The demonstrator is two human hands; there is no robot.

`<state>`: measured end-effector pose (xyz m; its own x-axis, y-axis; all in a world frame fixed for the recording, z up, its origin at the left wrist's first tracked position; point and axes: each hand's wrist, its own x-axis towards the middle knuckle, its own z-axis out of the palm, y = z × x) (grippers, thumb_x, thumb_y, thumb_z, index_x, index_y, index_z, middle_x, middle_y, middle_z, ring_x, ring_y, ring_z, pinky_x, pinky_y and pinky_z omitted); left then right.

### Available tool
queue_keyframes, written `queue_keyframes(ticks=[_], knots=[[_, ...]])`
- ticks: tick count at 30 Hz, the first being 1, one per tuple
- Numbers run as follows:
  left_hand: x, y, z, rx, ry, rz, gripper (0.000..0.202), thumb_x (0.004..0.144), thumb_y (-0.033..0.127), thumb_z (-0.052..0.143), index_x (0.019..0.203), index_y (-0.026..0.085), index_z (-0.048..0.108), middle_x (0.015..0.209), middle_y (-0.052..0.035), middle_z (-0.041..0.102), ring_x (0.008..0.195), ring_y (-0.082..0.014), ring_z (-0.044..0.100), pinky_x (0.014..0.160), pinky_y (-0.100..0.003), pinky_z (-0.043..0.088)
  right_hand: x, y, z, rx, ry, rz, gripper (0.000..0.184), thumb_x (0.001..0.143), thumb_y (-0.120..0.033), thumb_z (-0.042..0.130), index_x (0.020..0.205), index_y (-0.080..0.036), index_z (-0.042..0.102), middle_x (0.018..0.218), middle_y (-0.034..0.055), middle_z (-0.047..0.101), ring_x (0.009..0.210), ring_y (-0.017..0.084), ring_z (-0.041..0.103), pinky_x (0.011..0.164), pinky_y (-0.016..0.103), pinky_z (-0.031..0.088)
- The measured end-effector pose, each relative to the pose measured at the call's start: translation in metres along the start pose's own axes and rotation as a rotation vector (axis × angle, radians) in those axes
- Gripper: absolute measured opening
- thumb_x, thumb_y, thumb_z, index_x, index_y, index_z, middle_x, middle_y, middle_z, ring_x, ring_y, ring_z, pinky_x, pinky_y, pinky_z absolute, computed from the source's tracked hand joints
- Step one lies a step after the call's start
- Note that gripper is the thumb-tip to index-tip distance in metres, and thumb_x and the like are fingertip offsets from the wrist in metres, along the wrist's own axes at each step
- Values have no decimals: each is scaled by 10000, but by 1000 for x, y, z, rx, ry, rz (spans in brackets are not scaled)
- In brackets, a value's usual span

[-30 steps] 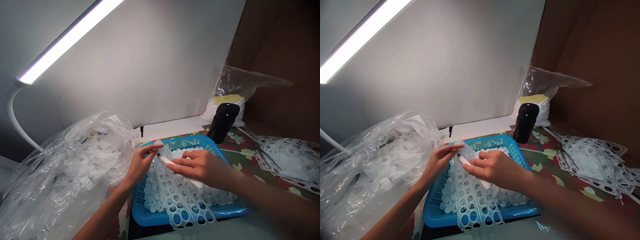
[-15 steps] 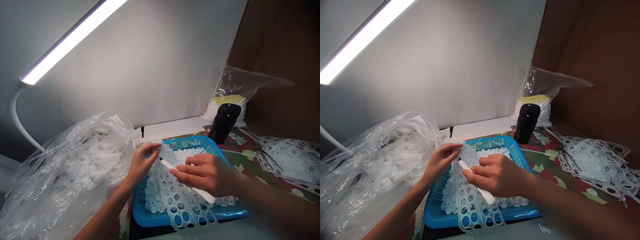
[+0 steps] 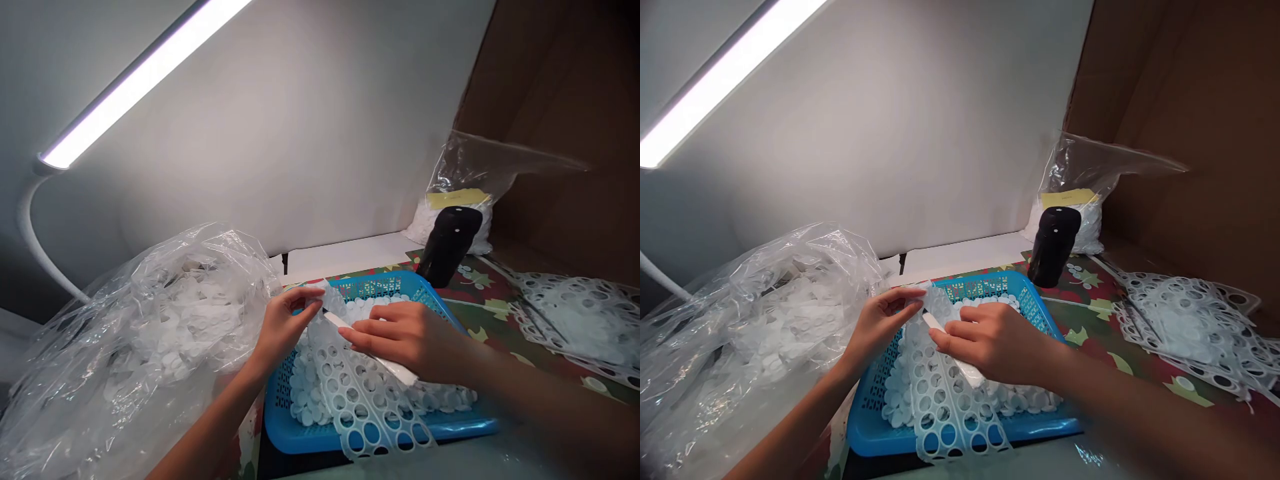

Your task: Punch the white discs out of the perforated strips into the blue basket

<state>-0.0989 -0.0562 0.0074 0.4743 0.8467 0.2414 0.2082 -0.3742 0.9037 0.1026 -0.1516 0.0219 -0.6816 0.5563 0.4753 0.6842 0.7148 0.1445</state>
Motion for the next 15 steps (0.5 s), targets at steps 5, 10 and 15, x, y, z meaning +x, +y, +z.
queue_keyframes(ticks=[5, 10, 15], knots=[[0, 1, -1, -17, -7, -9, 196, 772, 238, 614, 942, 153, 662, 992, -68, 676, 931, -184, 623, 832, -282, 504, 2, 0, 0, -12, -11, 1, 264, 932, -193, 426, 1169, -154, 535, 857, 16, 686, 690, 130, 564, 602, 271, 431], [0, 0, -1, -33, -24, -8, 192, 763, 229, 621, 935, 155, 665, 985, -68, 679, 918, -183, 627, 813, -272, 509, 2, 2, 1, -16, -19, 11, 270, 932, -164, 414, 1175, -156, 532, 911, 18, 687, 707, 131, 567, 608, 269, 439], [-1, 1, 0, -26, -60, 33, 177, 763, 212, 625, 930, 173, 672, 978, -55, 681, 893, -169, 629, 798, -256, 505, -1, 6, 4, -11, -93, 67, 335, 913, -81, 399, 1213, -186, 502, 972, 19, 675, 794, 141, 572, 643, 268, 442]])
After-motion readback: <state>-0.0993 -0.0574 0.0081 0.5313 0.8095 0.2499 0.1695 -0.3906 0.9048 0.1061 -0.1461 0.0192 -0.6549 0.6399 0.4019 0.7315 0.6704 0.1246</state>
